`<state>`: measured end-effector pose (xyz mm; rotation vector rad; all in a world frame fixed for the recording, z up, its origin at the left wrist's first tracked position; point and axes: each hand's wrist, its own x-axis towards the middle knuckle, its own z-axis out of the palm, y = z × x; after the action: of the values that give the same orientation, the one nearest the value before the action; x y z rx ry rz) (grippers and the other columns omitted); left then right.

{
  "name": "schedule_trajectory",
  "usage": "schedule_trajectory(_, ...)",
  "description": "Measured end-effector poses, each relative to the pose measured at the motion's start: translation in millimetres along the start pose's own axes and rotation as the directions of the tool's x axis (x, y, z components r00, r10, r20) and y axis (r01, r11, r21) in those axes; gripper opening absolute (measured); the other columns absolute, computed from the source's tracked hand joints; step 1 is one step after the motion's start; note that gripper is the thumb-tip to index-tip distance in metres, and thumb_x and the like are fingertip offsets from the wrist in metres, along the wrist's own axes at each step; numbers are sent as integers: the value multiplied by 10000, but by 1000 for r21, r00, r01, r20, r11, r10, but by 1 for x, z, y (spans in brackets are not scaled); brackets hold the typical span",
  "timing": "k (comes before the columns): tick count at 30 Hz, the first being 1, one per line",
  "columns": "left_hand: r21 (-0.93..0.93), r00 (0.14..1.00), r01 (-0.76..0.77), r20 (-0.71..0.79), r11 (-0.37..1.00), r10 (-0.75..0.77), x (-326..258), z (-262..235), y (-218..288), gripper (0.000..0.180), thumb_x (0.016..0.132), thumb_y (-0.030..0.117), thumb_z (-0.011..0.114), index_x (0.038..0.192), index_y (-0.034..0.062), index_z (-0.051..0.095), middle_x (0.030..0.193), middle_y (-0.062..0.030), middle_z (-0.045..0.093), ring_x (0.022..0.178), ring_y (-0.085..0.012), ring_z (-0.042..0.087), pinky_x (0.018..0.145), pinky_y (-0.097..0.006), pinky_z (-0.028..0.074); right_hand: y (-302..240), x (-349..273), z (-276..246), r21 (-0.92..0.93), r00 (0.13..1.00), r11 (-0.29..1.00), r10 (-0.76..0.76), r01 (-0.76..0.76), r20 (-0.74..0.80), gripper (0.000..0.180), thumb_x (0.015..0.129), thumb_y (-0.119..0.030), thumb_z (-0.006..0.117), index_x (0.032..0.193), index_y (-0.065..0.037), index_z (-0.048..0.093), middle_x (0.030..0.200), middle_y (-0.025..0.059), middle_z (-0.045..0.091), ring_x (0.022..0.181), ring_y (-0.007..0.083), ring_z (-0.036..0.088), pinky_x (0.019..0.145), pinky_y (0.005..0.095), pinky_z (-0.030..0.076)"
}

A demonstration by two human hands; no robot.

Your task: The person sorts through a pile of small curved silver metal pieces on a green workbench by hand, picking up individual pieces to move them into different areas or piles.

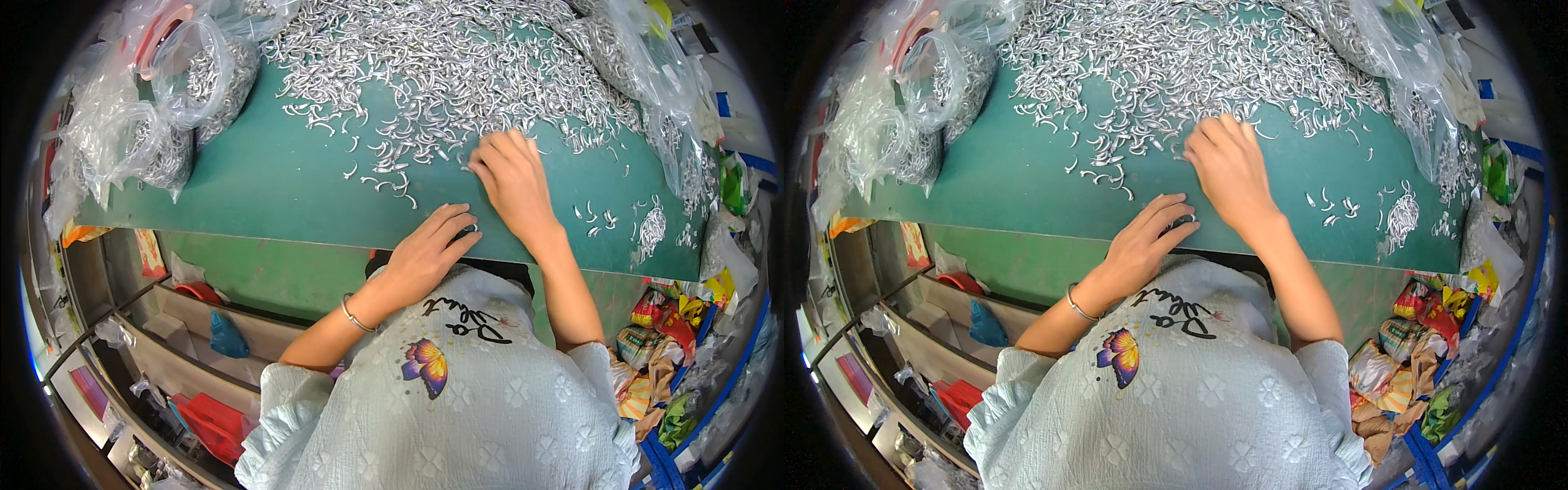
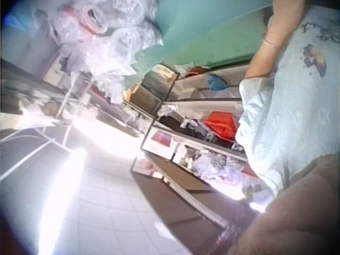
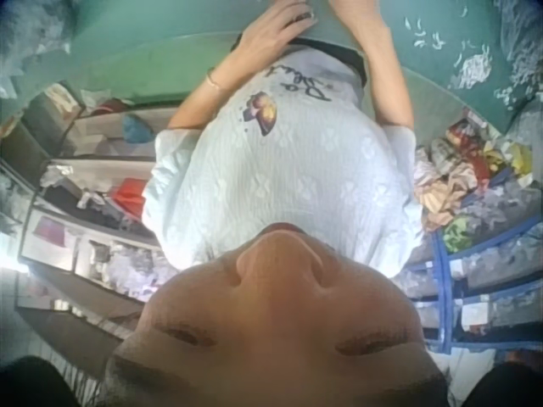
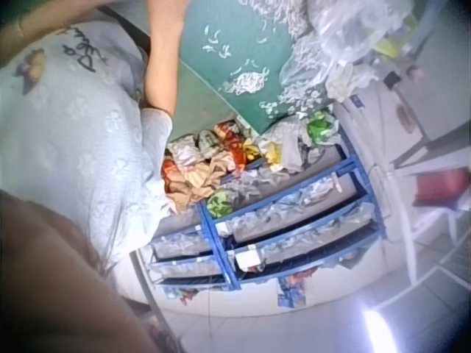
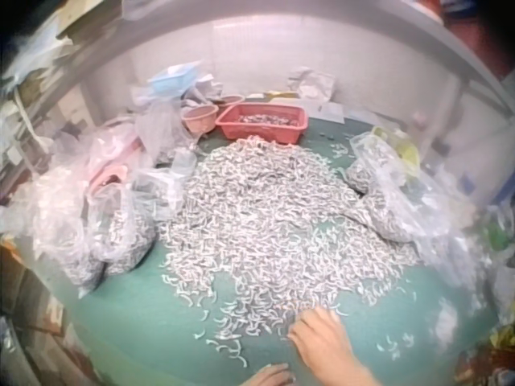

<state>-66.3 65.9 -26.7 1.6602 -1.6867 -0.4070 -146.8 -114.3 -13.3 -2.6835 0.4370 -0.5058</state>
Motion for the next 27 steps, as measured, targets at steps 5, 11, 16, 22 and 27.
schedule_trajectory(5, -18, 999, 33, -19, 999, -33, 0, 2, 2, 387, 718, -60, 556, 1080, 44, 640, 1192, -109, 585, 1224, -323, 529, 946, -393, 505, -6, 1, -4, 120, 994, 992, 49, -37, -94, 136, 779, -81, 712, 894, -67, 641, 894, 48, 575, 873, 253, 521, 765, 374, 396)
schedule_trajectory(11, -51, 998, 37, -48, 998, -39, -2, 4, 1, 360, 707, -73, 559, 1041, 33, 644, 1164, -110, 594, 1201, -319, 547, 919, -390, 513, -13, 7, 6, 18, 994, 996, 93, -92, -58, 180, 779, -76, 713, 939, -60, 632, 914, 52, 587, 894, 254, 525, 755, 384, 380)
schedule_trajectory(16, -9, 1000, 14, -8, 1000, -14, -3, 4, -2, 305, 775, 37, 575, 1077, 29, 617, 1206, -115, 555, 1241, -300, 503, 949, -365, 499, -17, 13, 11, 55, 995, 998, 41, -36, -96, 171, 769, -79, 719, 913, -61, 629, 910, 44, 580, 901, 245, 526, 763, 374, 378)
schedule_trajectory(22, -18, 1000, 5, -15, 1000, -5, -6, 4, -4, 291, 765, 31, 576, 1053, 21, 616, 1195, -119, 556, 1236, -313, 504, 958, -376, 491, -7, -2, 3, 24, 999, 999, 47, -47, -20, 131, 774, -86, 719, 863, -72, 623, 886, 47, 562, 884, 241, 537, 757, 364, 379)
schedule_trajectory(27, -39, 999, 35, -38, 999, -36, -4, 2, -1, 299, 735, -23, 573, 1027, 20, 620, 1170, -118, 571, 1214, -325, 522, 927, -387, 504, 1, -21, -20, 54, 998, 996, 64, -64, 1, 147, 796, -42, 687, 935, -54, 642, 893, 50, 574, 876, 238, 540, 761, 365, 378)
